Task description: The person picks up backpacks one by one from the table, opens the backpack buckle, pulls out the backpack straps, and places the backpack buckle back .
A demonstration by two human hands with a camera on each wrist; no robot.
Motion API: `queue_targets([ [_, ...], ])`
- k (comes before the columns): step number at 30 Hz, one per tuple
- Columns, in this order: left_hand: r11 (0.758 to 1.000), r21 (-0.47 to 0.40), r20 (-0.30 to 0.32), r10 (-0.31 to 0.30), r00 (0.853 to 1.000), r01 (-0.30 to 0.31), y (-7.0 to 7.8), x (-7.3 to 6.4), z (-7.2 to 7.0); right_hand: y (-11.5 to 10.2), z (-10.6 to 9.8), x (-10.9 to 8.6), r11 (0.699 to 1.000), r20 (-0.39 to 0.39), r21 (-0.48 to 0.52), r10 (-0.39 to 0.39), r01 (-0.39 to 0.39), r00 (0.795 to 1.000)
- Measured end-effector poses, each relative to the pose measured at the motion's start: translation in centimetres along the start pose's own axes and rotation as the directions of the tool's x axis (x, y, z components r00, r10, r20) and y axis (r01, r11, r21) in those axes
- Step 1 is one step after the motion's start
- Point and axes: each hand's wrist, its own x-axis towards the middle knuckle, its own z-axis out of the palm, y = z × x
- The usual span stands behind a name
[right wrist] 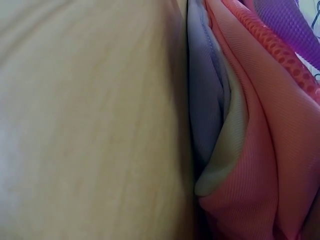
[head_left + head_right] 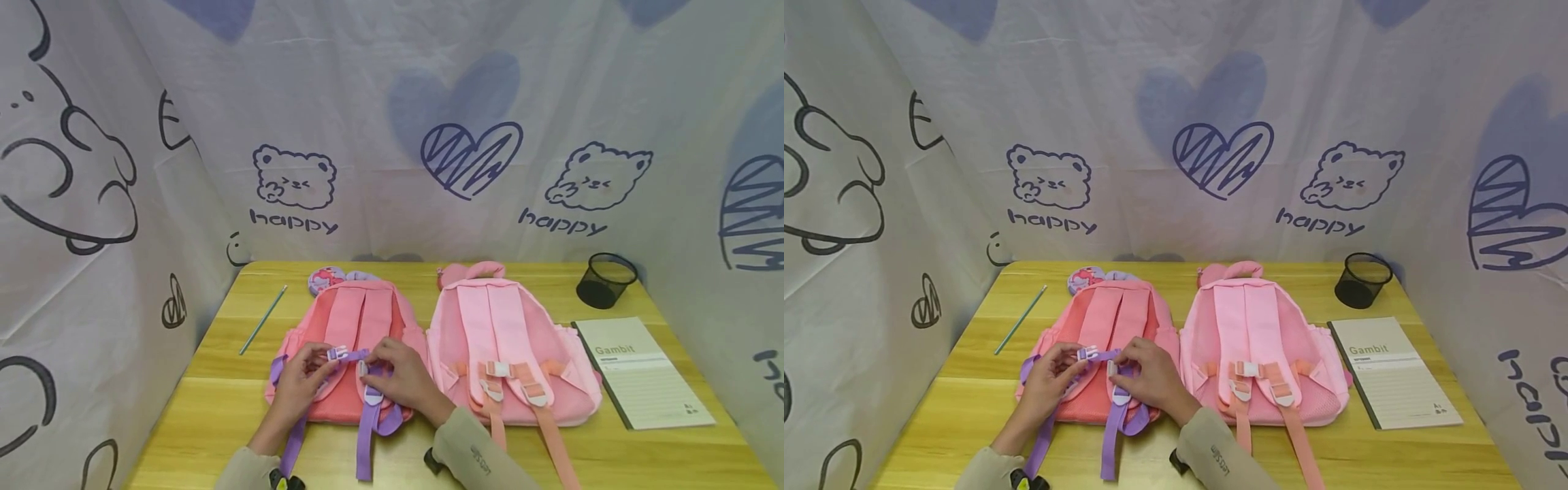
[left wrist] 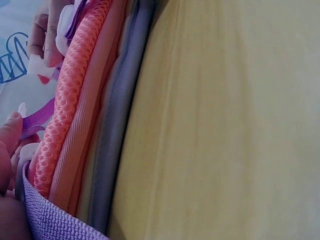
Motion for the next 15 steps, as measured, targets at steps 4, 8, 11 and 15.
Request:
queue_targets([
  [4, 1.000, -0.018, -0.005, -0.003, 1.000, 0.003, 0.00, 0.01, -0.03, -0.25, -0.15, 0.07, 1.000, 0.028, -0.027, 0.012, -0.011, 1.000],
  [8, 1.000, -0.024, -0.009, -0.010, 1.000, 0.010, 0.54, -0.03, -0.07, -0.43, -0.23, 0.12, 0.999, 0.041, -0.029, 0.022, -0.021, 0.999],
  [11, 0.999, -0.036, -0.005, -0.008, 1.000, 0.008, 0.51, 0.01, -0.13, -0.56, -0.35, 0.11, 0.999, 0.042, -0.007, 0.032, -0.032, 0.999],
  [15, 0.999, -0.047, -0.005, 0.005, 1.000, -0.005, -0.09, 0.04, -0.22, -0.71, -0.69, 0.16, 0.999, 0.034, 0.025, 0.021, -0.022, 0.999],
])
